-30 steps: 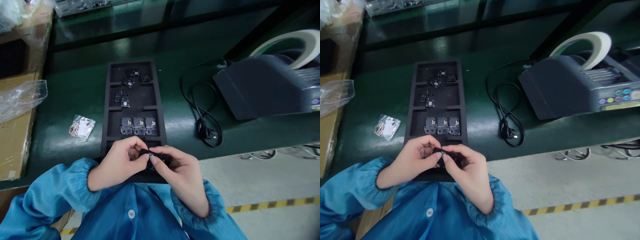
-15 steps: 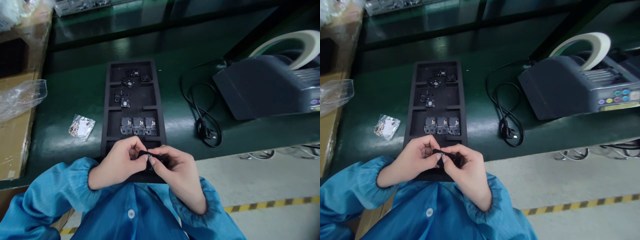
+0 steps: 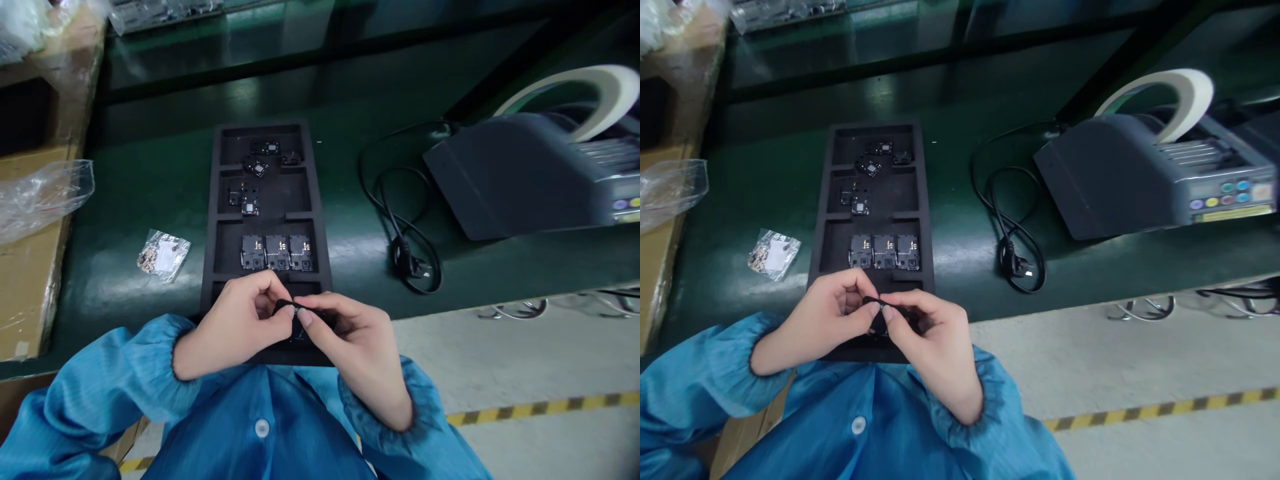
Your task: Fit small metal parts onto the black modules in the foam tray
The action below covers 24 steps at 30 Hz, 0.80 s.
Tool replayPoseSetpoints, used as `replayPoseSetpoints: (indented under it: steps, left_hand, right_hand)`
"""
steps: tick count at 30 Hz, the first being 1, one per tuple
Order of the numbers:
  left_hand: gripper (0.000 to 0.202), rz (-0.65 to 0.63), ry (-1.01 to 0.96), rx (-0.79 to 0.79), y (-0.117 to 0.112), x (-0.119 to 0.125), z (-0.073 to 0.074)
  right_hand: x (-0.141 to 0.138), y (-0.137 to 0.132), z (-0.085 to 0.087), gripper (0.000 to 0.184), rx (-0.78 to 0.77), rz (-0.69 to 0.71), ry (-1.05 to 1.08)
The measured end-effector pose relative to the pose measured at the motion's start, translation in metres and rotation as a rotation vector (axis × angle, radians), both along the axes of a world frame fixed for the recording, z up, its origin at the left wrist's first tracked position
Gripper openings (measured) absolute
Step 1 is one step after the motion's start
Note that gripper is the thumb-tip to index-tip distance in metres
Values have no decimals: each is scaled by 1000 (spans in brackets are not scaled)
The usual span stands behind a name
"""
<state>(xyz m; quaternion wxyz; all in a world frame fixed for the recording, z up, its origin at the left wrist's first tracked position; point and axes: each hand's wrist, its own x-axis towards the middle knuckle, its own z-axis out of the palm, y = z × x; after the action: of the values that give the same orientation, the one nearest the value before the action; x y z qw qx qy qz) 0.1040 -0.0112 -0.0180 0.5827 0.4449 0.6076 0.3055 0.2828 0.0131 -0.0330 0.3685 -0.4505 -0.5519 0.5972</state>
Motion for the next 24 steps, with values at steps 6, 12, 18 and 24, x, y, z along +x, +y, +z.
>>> replayPoseSetpoints:
  steps: [6,12,18,24]
  left_hand:
    - [11,-6,7,-14,1,0,2]
    - [11,-11,-33,-46,1,0,0]
    - [15,-156,45,68,6,-10,-1]
    - [16,-608,369,235,23,3,-15]
  right_hand:
    - [-2,-1,0,12,-7,4,4]
    - [-4,-2,-3,10,-40,25,16]
    - [14,2,-7,21,12,-34,8]
    - [61,5,-39,21,59,-320,-113]
